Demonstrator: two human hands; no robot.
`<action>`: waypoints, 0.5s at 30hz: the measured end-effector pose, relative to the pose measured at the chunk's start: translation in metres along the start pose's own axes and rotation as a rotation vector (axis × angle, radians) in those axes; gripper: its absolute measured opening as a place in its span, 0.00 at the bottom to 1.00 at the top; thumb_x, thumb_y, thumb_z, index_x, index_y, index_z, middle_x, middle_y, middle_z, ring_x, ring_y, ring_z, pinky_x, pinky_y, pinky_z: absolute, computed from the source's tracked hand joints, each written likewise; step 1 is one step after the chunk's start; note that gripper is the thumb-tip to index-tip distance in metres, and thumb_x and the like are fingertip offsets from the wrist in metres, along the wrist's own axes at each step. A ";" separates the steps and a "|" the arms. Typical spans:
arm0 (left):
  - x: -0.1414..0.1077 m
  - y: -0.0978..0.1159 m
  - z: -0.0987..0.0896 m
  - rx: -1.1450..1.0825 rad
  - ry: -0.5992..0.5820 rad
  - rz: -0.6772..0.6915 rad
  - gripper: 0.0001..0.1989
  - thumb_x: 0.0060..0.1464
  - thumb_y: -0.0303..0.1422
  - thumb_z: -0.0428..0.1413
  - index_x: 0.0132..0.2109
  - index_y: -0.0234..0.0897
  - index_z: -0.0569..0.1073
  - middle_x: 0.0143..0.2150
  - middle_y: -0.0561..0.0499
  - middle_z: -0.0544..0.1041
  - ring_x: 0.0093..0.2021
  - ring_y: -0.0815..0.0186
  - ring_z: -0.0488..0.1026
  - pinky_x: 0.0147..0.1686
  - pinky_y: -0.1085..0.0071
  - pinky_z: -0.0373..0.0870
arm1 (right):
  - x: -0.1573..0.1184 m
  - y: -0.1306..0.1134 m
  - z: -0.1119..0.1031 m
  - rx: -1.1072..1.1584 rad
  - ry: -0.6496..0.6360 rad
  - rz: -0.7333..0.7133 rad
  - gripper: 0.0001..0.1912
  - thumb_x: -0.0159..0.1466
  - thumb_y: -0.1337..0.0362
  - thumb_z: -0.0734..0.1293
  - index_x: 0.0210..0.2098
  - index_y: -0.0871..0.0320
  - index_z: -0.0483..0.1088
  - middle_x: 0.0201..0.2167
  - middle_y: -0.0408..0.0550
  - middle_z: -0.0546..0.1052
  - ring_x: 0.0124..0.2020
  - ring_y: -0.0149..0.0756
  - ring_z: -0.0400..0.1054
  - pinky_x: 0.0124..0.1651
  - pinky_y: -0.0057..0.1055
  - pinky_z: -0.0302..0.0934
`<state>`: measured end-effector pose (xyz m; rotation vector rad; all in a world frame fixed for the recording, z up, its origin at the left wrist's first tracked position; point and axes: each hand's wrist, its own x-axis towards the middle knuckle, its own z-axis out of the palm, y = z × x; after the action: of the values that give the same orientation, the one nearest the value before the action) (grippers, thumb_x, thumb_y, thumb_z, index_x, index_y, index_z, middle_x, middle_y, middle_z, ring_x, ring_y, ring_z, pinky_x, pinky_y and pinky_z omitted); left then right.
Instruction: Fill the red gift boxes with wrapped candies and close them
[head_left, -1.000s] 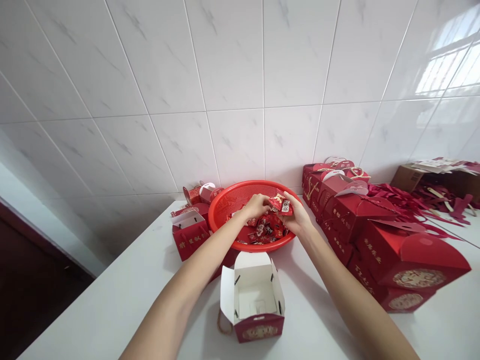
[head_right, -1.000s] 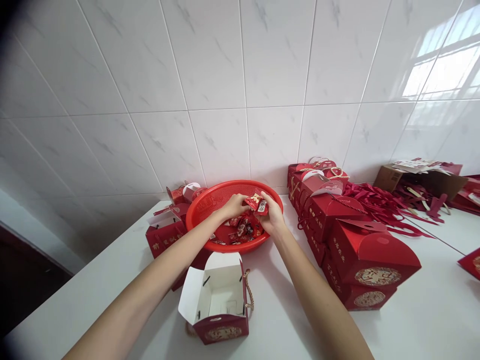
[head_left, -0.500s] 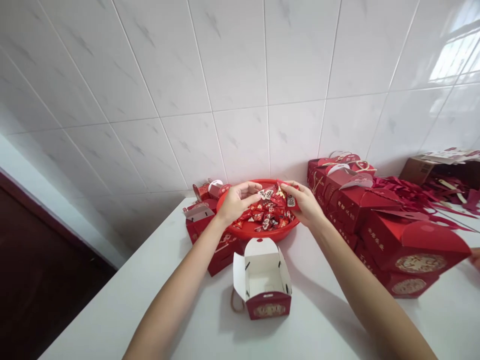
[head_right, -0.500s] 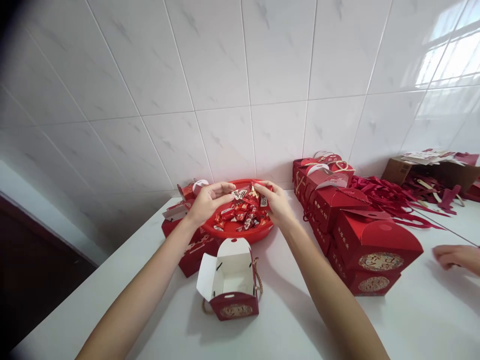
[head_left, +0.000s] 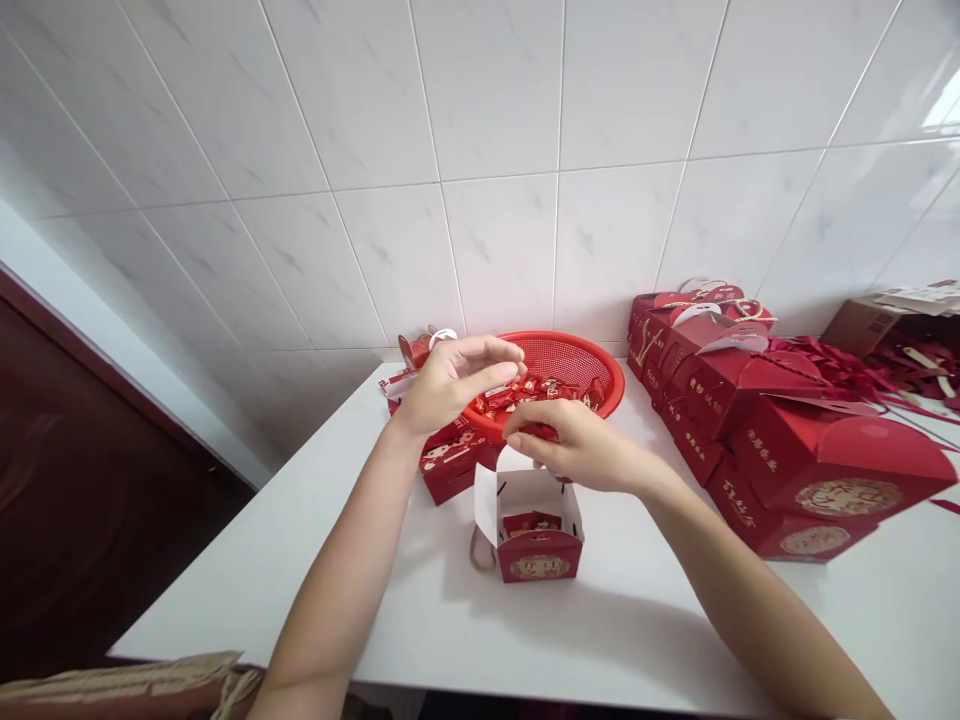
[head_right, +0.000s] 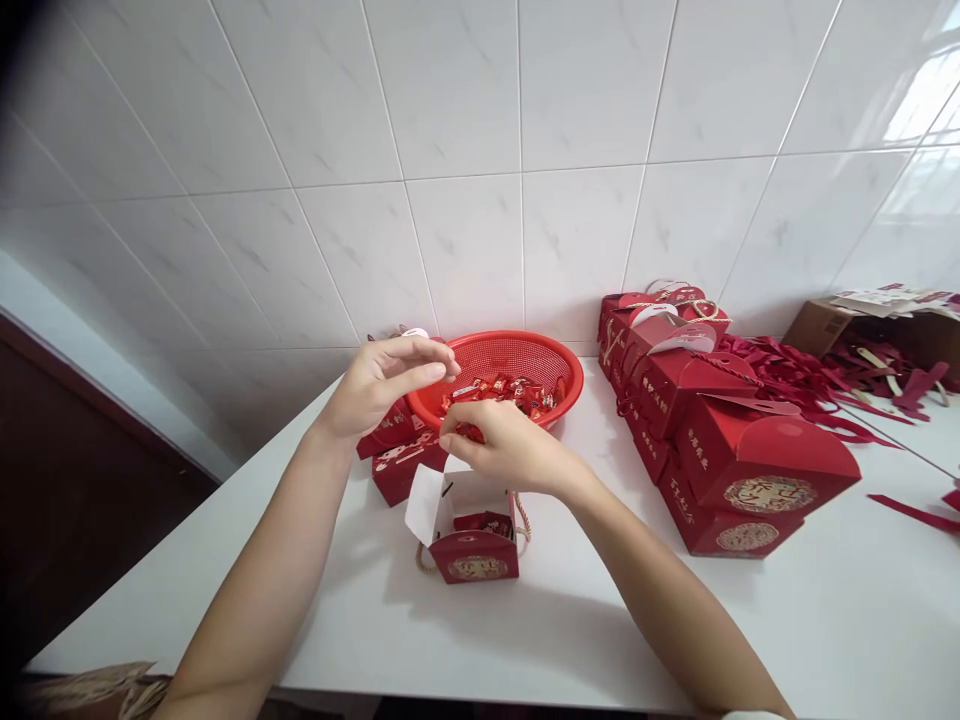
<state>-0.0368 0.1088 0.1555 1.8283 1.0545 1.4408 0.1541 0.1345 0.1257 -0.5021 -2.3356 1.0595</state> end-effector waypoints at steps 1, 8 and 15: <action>-0.001 0.000 0.002 -0.003 -0.022 -0.007 0.11 0.52 0.38 0.65 0.39 0.35 0.80 0.38 0.48 0.81 0.41 0.62 0.79 0.44 0.66 0.77 | 0.000 0.000 0.002 -0.034 -0.032 0.016 0.09 0.66 0.70 0.62 0.31 0.58 0.73 0.23 0.40 0.72 0.23 0.27 0.62 0.28 0.26 0.52; -0.005 -0.002 0.002 0.038 -0.096 -0.063 0.10 0.55 0.37 0.63 0.40 0.35 0.80 0.39 0.47 0.81 0.42 0.63 0.78 0.44 0.68 0.75 | -0.005 -0.007 -0.007 -0.118 -0.110 0.038 0.10 0.70 0.64 0.61 0.35 0.58 0.72 0.34 0.44 0.77 0.32 0.31 0.68 0.35 0.28 0.59; -0.007 -0.002 -0.014 0.301 -0.459 -0.193 0.12 0.60 0.39 0.58 0.46 0.39 0.79 0.46 0.49 0.81 0.47 0.63 0.77 0.46 0.69 0.73 | -0.019 -0.016 -0.030 -0.392 -0.188 0.239 0.10 0.68 0.57 0.65 0.35 0.57 0.71 0.29 0.43 0.76 0.28 0.32 0.68 0.30 0.29 0.56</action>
<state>-0.0515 0.1032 0.1541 2.0637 1.2072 0.7273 0.1852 0.1313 0.1490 -0.8808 -2.7185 0.7731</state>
